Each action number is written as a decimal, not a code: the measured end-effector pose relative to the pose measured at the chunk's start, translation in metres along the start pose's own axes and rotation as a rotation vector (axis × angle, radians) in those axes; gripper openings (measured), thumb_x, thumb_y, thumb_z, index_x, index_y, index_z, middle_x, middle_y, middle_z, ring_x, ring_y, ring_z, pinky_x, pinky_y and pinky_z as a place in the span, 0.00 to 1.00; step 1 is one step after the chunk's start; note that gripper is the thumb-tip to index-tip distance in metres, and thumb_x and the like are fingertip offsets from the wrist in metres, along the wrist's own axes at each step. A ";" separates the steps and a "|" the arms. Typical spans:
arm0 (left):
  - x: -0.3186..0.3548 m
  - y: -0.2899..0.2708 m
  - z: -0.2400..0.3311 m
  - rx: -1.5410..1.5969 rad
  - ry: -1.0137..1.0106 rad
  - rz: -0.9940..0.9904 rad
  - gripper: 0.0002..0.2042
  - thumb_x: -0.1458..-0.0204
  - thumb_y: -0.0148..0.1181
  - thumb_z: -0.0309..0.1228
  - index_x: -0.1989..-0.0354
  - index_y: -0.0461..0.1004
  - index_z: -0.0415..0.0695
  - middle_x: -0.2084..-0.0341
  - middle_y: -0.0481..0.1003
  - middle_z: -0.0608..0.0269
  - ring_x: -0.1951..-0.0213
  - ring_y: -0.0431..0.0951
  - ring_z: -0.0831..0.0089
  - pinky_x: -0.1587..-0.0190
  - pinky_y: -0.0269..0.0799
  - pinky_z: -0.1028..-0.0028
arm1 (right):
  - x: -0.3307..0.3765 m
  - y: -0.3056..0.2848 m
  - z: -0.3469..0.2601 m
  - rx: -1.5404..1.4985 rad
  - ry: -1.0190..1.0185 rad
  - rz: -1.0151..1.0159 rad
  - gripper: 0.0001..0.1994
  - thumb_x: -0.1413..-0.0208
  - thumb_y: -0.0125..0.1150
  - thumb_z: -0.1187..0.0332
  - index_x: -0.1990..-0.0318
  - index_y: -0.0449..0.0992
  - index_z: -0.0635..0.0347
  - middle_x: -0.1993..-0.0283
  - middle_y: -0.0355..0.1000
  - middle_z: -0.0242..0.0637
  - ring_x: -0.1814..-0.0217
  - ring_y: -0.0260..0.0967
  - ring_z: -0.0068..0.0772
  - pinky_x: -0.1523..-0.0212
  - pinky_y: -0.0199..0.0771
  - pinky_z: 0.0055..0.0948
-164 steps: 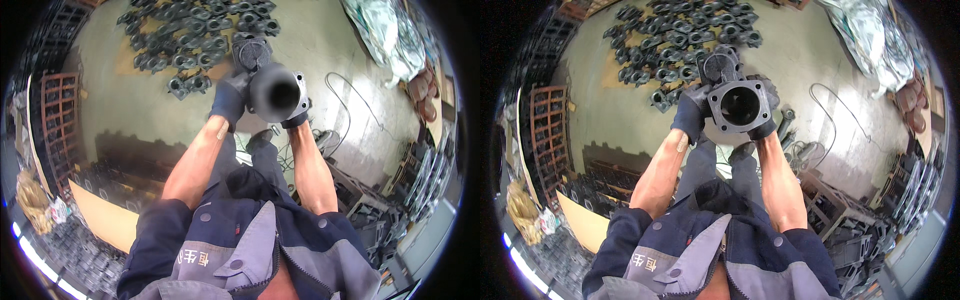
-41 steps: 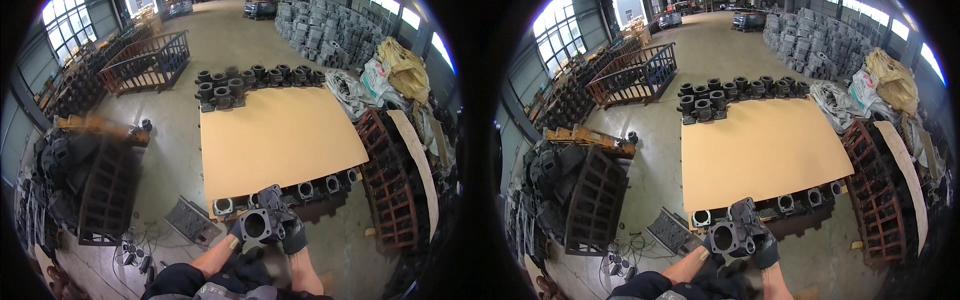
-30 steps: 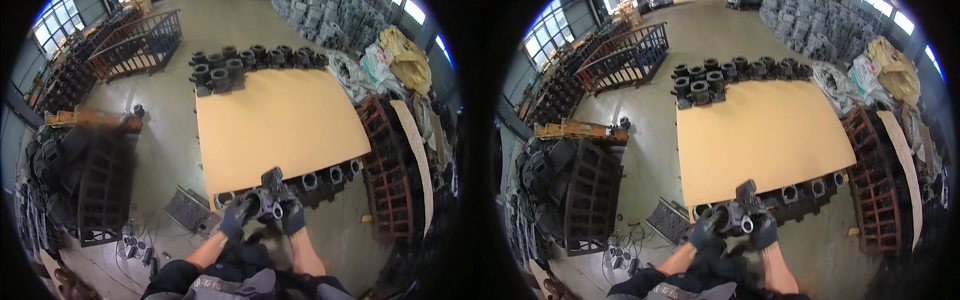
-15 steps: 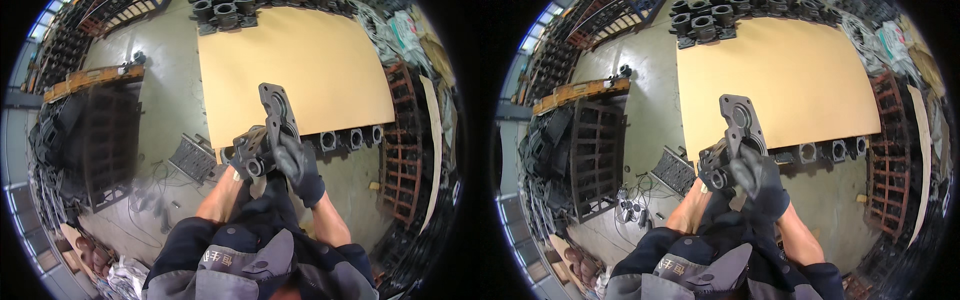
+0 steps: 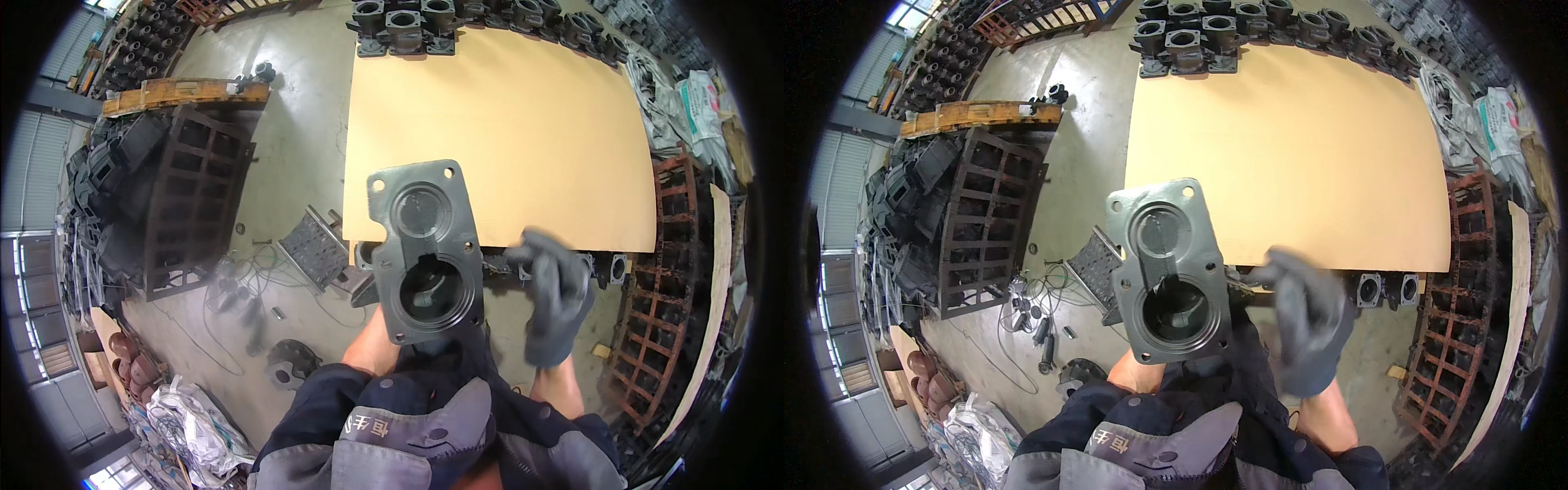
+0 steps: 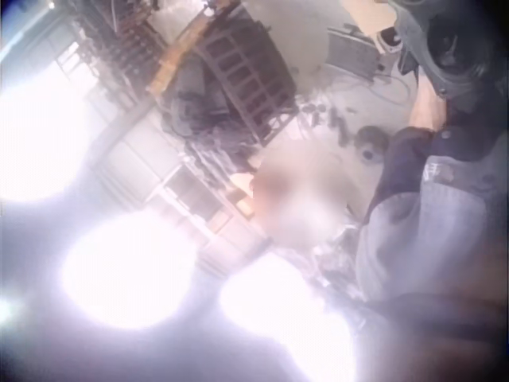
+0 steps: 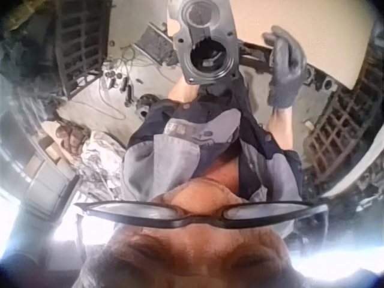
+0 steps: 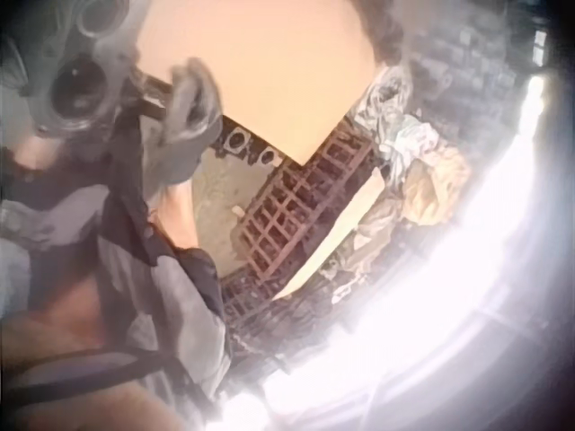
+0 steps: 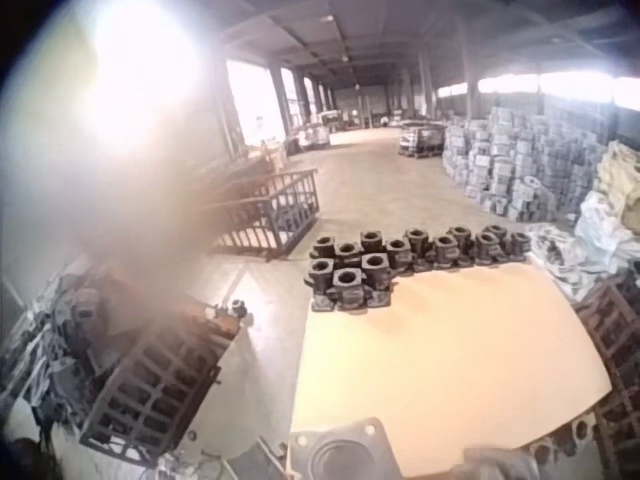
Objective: The person sits on the floor and uses a handheld power tool to grind and polish the surfaces of metal engine parts. They rotate each part to access different areas, then place the finished pieces onto a nearby table.
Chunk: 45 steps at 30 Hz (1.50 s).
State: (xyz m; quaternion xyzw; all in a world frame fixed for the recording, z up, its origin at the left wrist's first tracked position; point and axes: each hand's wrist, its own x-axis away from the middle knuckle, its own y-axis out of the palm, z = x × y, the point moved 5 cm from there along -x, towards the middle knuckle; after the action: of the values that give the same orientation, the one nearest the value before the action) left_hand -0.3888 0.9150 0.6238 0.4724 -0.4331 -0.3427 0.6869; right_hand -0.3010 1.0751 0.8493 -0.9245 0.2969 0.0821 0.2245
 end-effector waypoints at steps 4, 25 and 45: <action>0.005 0.004 0.000 0.020 0.034 0.035 0.18 0.35 0.52 0.37 0.43 0.70 0.38 0.51 0.76 0.49 0.51 0.79 0.60 0.48 0.79 0.64 | 0.000 -0.011 0.053 -0.268 0.490 0.029 0.15 0.33 0.56 0.68 0.44 0.74 0.67 0.54 0.79 0.41 0.53 0.77 0.32 0.50 0.75 0.30; 0.004 0.021 0.058 -0.005 0.198 0.016 0.18 0.36 0.54 0.36 0.43 0.71 0.38 0.50 0.77 0.52 0.50 0.80 0.61 0.47 0.80 0.62 | -0.006 0.062 0.017 -0.262 0.395 -0.079 0.12 0.35 0.58 0.70 0.50 0.79 0.67 0.53 0.79 0.39 0.51 0.73 0.26 0.47 0.73 0.28; -0.068 0.038 0.062 -0.470 0.340 0.355 0.07 0.44 0.53 0.21 0.58 0.74 0.36 0.66 0.78 0.56 0.67 0.80 0.69 0.61 0.82 0.70 | -0.008 0.054 0.173 -0.663 0.513 -0.222 0.19 0.34 0.56 0.68 0.39 0.70 0.67 0.47 0.76 0.38 0.44 0.72 0.31 0.41 0.73 0.34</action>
State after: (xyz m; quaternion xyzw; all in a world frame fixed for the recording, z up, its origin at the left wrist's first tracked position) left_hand -0.4696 0.9654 0.6528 0.2686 -0.2972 -0.2246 0.8883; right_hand -0.3427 1.1205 0.6783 -0.9633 0.1996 -0.0838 -0.1584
